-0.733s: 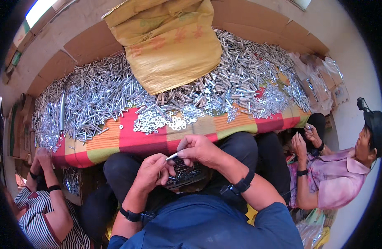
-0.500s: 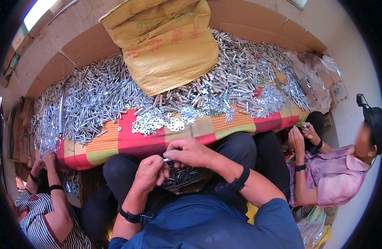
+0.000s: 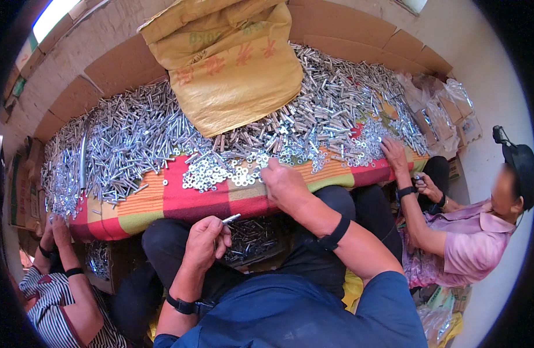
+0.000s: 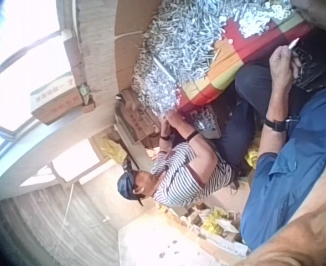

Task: Sorting and assembling metal screws and washers from a large pile.

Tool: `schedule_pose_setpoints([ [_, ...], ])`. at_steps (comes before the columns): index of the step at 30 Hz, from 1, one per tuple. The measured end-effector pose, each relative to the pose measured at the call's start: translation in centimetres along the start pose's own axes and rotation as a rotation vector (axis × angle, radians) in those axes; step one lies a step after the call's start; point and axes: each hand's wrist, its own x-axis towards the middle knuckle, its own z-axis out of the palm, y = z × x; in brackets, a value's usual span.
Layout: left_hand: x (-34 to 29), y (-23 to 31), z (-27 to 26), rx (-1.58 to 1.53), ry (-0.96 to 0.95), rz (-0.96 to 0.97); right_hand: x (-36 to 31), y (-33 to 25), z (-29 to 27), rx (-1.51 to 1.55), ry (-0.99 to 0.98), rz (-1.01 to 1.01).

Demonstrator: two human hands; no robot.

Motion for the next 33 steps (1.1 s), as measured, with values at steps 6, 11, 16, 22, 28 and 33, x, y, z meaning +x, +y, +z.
schedule_pose_setpoints([
  [6,-0.1,0.1,0.0,0.010,-0.001,0.008,-0.9,2.4,-1.1,0.093,0.071,0.140],
  [11,-0.1,0.2,0.1,0.020,-0.007,0.000,-1.1,3.5,-1.5,0.161,0.047,0.241],
  [16,0.0,0.0,0.1,0.022,-0.002,-0.010,-1.0,3.4,-2.1,0.180,0.027,0.312],
  [22,0.0,0.1,0.0,0.017,-0.007,-0.008,-1.0,4.3,-2.8,0.458,0.028,0.366],
  [28,0.0,0.1,0.1,0.019,-0.008,-0.009,-0.4,4.0,-3.4,0.727,-0.009,0.550],
  [33,0.0,0.1,0.1,0.031,-0.008,-0.007,-0.3,4.1,-3.5,0.705,-0.026,0.569],
])
